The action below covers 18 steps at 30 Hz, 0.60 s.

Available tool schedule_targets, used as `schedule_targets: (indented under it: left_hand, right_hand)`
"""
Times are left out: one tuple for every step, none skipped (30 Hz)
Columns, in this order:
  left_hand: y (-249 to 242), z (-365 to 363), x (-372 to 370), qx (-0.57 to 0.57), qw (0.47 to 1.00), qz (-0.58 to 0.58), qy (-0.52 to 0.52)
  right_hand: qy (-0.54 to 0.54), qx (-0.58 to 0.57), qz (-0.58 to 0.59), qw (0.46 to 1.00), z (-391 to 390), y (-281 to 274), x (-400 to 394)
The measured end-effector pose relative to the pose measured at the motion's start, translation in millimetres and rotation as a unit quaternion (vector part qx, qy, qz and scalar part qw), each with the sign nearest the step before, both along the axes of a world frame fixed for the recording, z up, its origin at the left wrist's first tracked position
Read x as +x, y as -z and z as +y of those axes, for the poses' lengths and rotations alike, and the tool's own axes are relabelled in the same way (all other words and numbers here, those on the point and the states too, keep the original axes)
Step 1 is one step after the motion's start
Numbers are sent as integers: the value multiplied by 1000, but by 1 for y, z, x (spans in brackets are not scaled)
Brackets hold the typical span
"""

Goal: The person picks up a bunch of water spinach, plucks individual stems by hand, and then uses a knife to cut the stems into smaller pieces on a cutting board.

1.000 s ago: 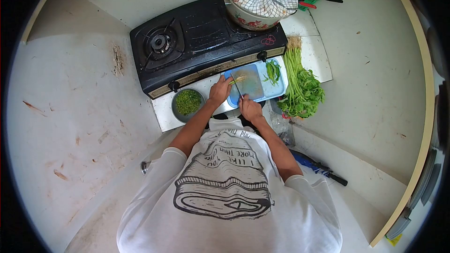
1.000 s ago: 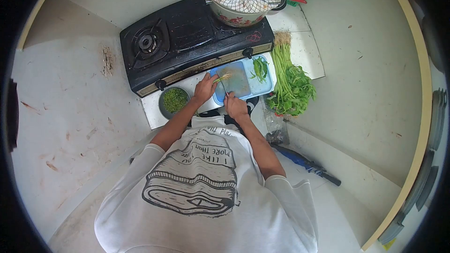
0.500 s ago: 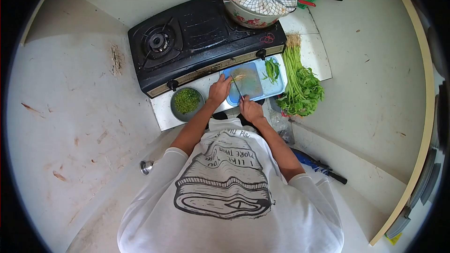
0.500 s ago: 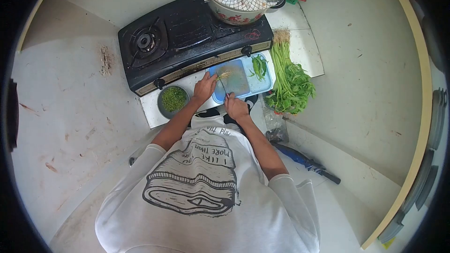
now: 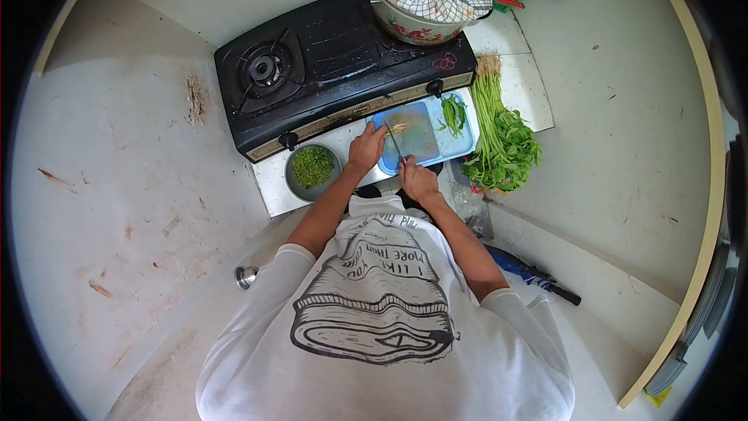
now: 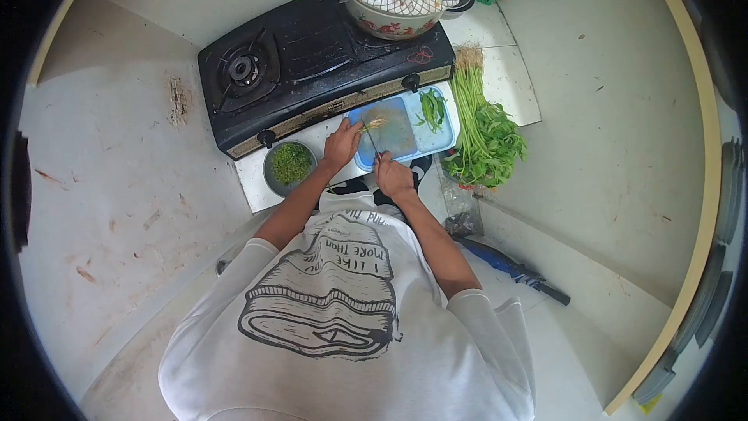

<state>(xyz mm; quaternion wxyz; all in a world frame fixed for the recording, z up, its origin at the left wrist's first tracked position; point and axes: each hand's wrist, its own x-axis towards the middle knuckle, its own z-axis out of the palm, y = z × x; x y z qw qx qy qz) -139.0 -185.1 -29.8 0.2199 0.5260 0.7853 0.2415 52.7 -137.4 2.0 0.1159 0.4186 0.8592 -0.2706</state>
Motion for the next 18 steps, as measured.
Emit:
schedule_targets:
  left_hand:
    - [0,-1,0,-1,1000,-2,3]
    - [0,-1,0,0,1000,1,0]
    - [0,-2,0,2,1000,3,-2]
    - [0,-1,1,4,1000,5,-4]
    - [-1,0,0,3,1000,5,-7]
    - [0,0,0,1,1000,5,-10]
    - [1,0,1,-1,1000,3,-13]
    - [2,0,1,1,1000,-1,-13]
    - [1,0,1,2,1000,-5,-14]
    - [0,-1,1,4,1000,-9,-15]
    - [-1,-1,1,-1,1000,-7,-13]
    - [-2,-1,2,-6,1000,-5,-11]
    - [-4,-1,2,-10,1000,-3,-10]
    - [-5,-2,2,-14,1000,-3,-6]
    - [-5,-2,2,-18,1000,-3,-3]
    - [-5,-1,1,-21,1000,-3,-1]
    - [-5,0,1,-21,1000,-4,-4]
    - [-5,0,1,-21,1000,-7,-7]
  right_hand:
    - [1,1,11,1000,2,1,-2]
    - [4,2,22,1000,4,2,-5]
    - [4,4,23,1000,5,4,-8]
    - [5,7,23,1000,8,6,-12]
    - [6,10,25,1000,9,7,-16]
    - [8,12,25,1000,8,8,-16]
    - [9,12,25,1000,7,8,-16]
    - [11,13,24,1000,6,8,-15]
    - [9,11,19,1000,6,5,-13]
    - [7,9,14,1000,4,1,-10]
    - [6,6,9,1000,3,-3,-8]
    - [4,11,11,1000,2,-4,-6]
    - [1,15,13,1000,2,-6,-4]
    - [-1,19,15,1000,1,-7,-3]
    - [-3,17,12,1000,1,-9,-4]
    - [-6,17,10,1000,4,-10,-8]
    - [-7,16,8,1000,5,-10,-12]
    - [-4,14,8,1000,5,-6,-15]
